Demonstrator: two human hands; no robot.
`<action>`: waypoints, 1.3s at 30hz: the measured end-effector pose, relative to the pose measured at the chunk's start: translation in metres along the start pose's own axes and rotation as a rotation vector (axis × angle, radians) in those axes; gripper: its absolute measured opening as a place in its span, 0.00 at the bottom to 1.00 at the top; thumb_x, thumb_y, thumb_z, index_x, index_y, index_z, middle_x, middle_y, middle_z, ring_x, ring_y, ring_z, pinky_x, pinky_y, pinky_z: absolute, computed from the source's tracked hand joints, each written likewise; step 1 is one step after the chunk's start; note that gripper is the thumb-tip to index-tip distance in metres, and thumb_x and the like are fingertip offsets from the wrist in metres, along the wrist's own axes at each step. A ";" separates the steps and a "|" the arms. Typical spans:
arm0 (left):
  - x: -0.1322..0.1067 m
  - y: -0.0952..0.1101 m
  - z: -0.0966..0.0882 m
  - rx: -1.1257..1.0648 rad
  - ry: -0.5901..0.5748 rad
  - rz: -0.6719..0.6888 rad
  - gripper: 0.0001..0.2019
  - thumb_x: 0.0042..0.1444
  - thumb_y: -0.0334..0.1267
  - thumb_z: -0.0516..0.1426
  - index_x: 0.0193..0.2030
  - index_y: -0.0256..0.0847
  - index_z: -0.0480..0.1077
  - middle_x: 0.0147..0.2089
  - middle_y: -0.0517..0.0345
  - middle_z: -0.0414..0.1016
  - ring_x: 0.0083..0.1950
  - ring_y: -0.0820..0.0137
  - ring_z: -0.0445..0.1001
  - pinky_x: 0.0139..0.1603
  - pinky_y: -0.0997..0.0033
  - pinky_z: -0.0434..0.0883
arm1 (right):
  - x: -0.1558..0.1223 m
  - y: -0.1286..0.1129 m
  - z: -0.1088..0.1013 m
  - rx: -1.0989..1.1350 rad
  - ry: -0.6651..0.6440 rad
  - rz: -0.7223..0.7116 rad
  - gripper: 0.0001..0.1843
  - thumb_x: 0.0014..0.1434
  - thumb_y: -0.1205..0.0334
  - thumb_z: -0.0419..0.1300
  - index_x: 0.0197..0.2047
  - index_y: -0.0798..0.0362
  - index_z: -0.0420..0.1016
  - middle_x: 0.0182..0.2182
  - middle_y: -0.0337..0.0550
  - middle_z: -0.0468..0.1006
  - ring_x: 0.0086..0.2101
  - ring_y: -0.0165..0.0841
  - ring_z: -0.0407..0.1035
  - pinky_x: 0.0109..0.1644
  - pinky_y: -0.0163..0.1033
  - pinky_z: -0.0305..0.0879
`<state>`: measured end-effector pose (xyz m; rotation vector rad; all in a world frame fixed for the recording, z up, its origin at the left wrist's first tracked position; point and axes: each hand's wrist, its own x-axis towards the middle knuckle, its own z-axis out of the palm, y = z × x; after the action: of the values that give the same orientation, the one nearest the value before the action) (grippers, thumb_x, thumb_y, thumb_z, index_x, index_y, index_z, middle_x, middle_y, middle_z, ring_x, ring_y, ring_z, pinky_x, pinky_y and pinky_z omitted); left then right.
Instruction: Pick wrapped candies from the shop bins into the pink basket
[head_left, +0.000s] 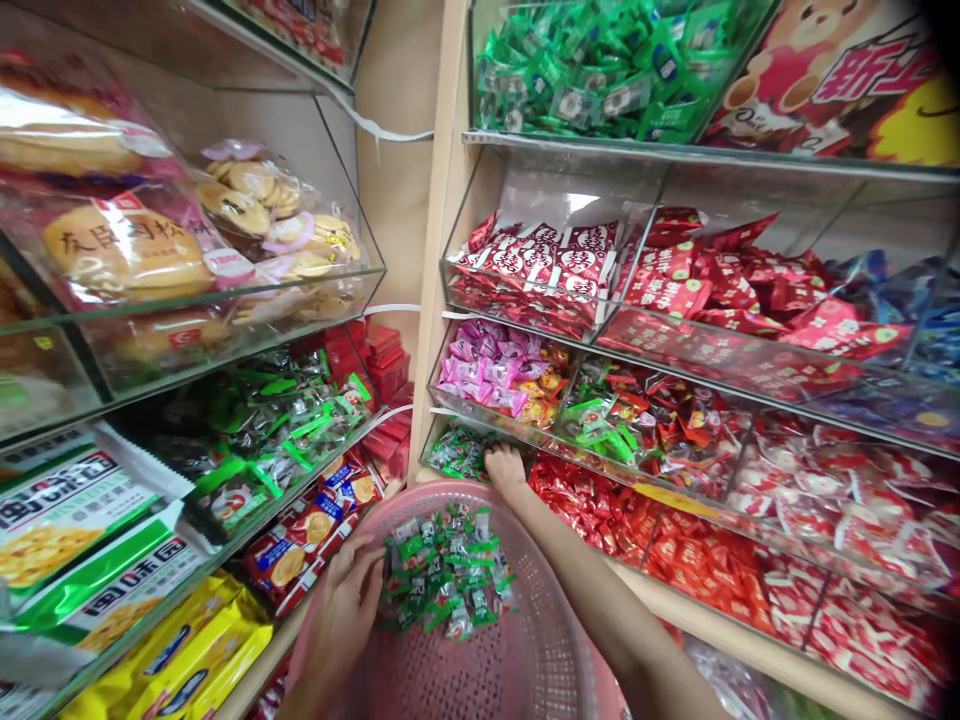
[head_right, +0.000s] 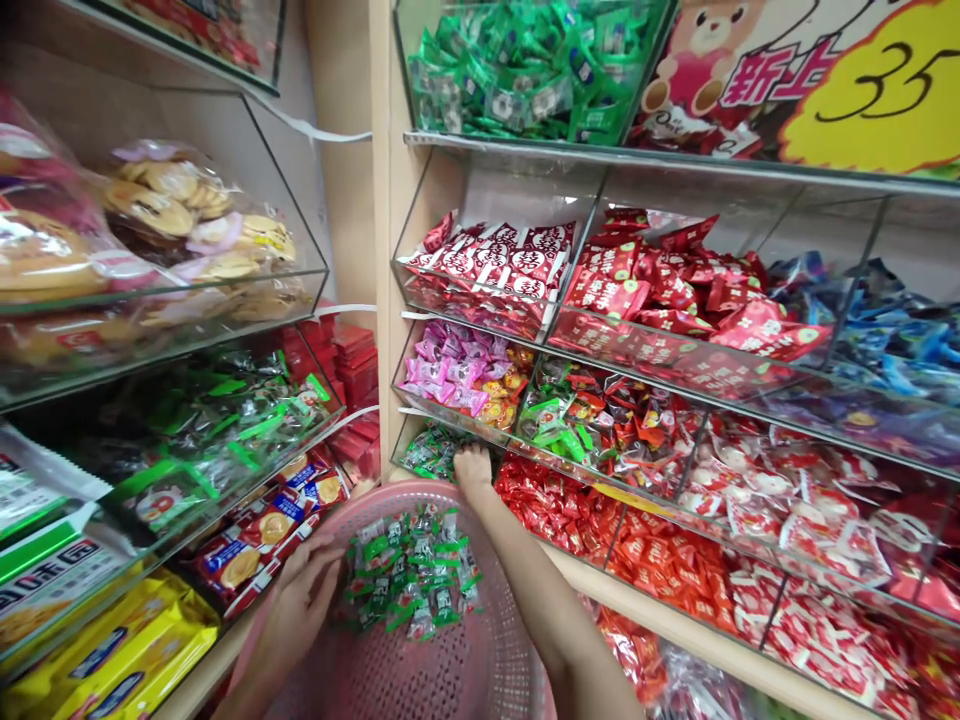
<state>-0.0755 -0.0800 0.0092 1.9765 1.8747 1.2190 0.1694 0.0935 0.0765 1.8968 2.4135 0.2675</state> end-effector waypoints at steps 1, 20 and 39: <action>-0.001 0.000 0.000 0.000 -0.005 -0.002 0.13 0.58 0.41 0.48 0.39 0.44 0.74 0.49 0.53 0.71 0.53 0.63 0.69 0.53 0.61 0.70 | 0.001 0.001 0.003 -0.001 -0.004 0.003 0.13 0.58 0.72 0.50 0.42 0.61 0.75 0.41 0.59 0.76 0.47 0.44 0.65 0.45 0.44 0.58; 0.014 0.048 -0.007 -0.480 -0.140 -0.253 0.15 0.55 0.48 0.52 0.40 0.42 0.74 0.44 0.53 0.75 0.45 0.65 0.74 0.41 0.69 0.73 | -0.087 -0.009 -0.025 1.305 0.128 0.044 0.13 0.53 0.53 0.60 0.35 0.54 0.71 0.27 0.40 0.74 0.28 0.31 0.66 0.32 0.36 0.61; 0.017 0.109 -0.029 -1.045 -0.292 -0.594 0.19 0.51 0.48 0.58 0.45 0.37 0.73 0.43 0.49 0.77 0.40 0.64 0.77 0.42 0.65 0.74 | -0.162 -0.031 -0.062 1.380 0.164 -0.190 0.11 0.57 0.58 0.58 0.43 0.50 0.71 0.38 0.42 0.76 0.37 0.32 0.71 0.42 0.38 0.67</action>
<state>-0.0125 -0.0991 0.1027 0.8880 1.1280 1.2266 0.1695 -0.0767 0.1222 1.8275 3.1298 -1.7074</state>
